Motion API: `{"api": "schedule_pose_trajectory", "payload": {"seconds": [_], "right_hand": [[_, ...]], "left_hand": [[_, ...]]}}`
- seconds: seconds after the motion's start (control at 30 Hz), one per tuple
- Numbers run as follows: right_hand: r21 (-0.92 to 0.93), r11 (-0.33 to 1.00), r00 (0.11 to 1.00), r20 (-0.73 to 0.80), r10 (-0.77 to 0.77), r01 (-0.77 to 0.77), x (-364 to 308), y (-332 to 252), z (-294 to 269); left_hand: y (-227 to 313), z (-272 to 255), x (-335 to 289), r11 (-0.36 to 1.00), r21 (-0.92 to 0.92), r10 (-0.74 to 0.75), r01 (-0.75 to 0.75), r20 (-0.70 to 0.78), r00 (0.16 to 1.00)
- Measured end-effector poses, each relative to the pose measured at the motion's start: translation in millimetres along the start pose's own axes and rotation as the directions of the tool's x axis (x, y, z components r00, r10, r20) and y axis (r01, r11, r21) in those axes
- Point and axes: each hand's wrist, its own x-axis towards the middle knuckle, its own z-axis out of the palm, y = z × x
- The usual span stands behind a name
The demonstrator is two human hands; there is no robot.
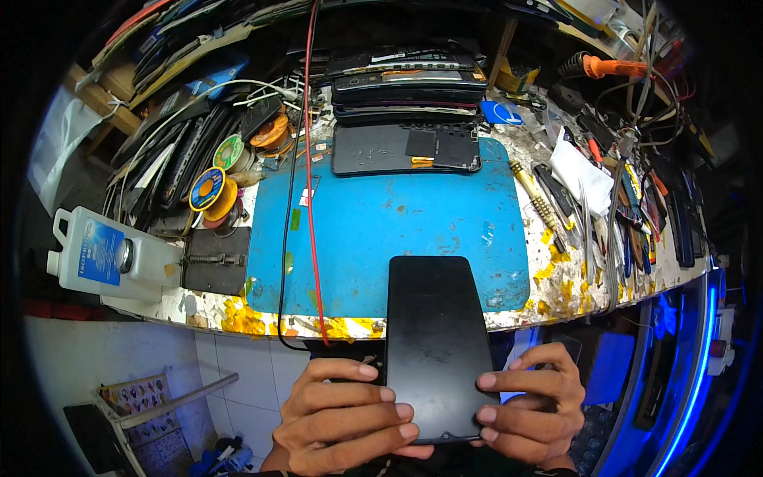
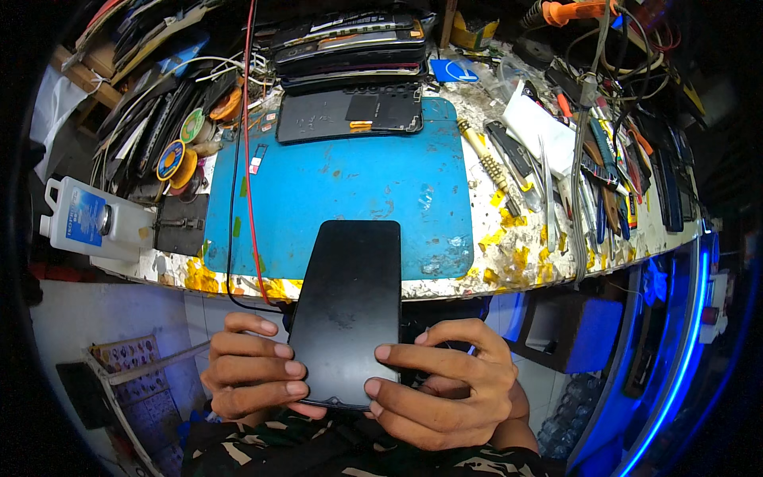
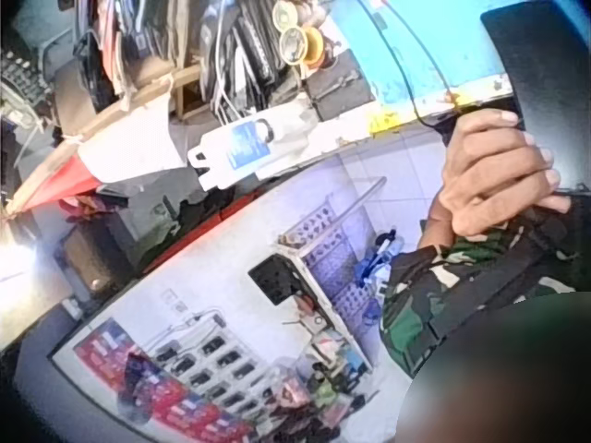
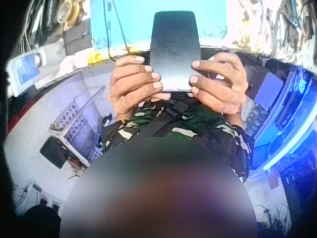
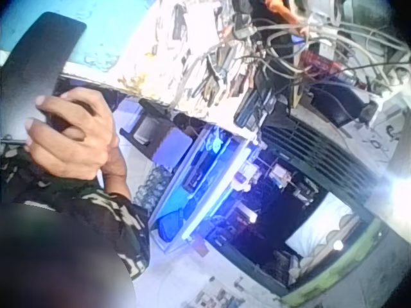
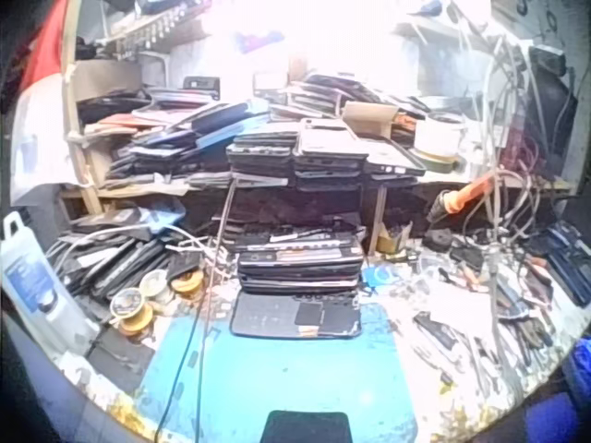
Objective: The person assembles a smartphone by aligning and snapping the back cover onto the chassis, then reattaching the battery connector and securing internal components. The person uses a small tool to press down connectors and ensure the parts are seated correctly.
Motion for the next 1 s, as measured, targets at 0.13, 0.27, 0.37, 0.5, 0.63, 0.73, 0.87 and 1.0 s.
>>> {"api": "schedule_pose_trajectory", "payload": {"seconds": [0.13, 0.27, 0.37, 0.5, 0.63, 0.73, 0.87, 1.0], "right_hand": [[0.053, 0.999, 0.999, -0.036, 0.012, -0.010, 2.3, 2.2, -0.2], [0.294, 0.950, 0.988, -0.082, 0.133, -0.103, -0.6, 7.8, 6.1], [0.496, 0.855, 0.956, -0.140, 0.256, -0.156, -4.7, 11.6, 13.3], [0.527, 0.833, 0.961, -0.100, 0.258, -0.169, -7.7, 15.5, 12.1], [0.527, 0.833, 0.963, -0.092, 0.252, -0.167, -6.9, 17.3, 12.0], [0.531, 0.830, 0.962, -0.091, 0.258, -0.172, -6.1, 17.3, 12.2], [0.533, 0.830, 0.963, -0.093, 0.253, -0.166, -5.4, 16.6, 11.6], [0.514, 0.850, 0.967, -0.137, 0.217, -0.118, -4.4, 16.4, 13.7]], "left_hand": [[1.1, -2.8, 0.8, 1.000, -0.002, 0.000, 0.000, 0.034, 0.999], [-3.2, 0.6, 1.4, 0.995, -0.096, -0.006, 0.009, 0.033, 0.999], [-7.8, 5.7, 0.9, 0.984, -0.179, -0.025, 0.022, -0.010, 1.000], [-9.6, 11.7, -1.6, 0.975, -0.217, -0.073, 0.049, -0.104, 0.992], [-10.8, 11.8, -4.0, 0.976, -0.215, -0.059, 0.036, -0.100, 0.993], [-11.2, 10.4, -5.4, 0.975, -0.218, -0.068, 0.049, -0.083, 0.994], [-11.4, 11.8, -7.1, 0.973, -0.223, -0.069, 0.050, -0.082, 0.994], [-12.5, 12.9, -8.6, 0.976, -0.214, -0.046, 0.031, -0.066, 0.997]]}}
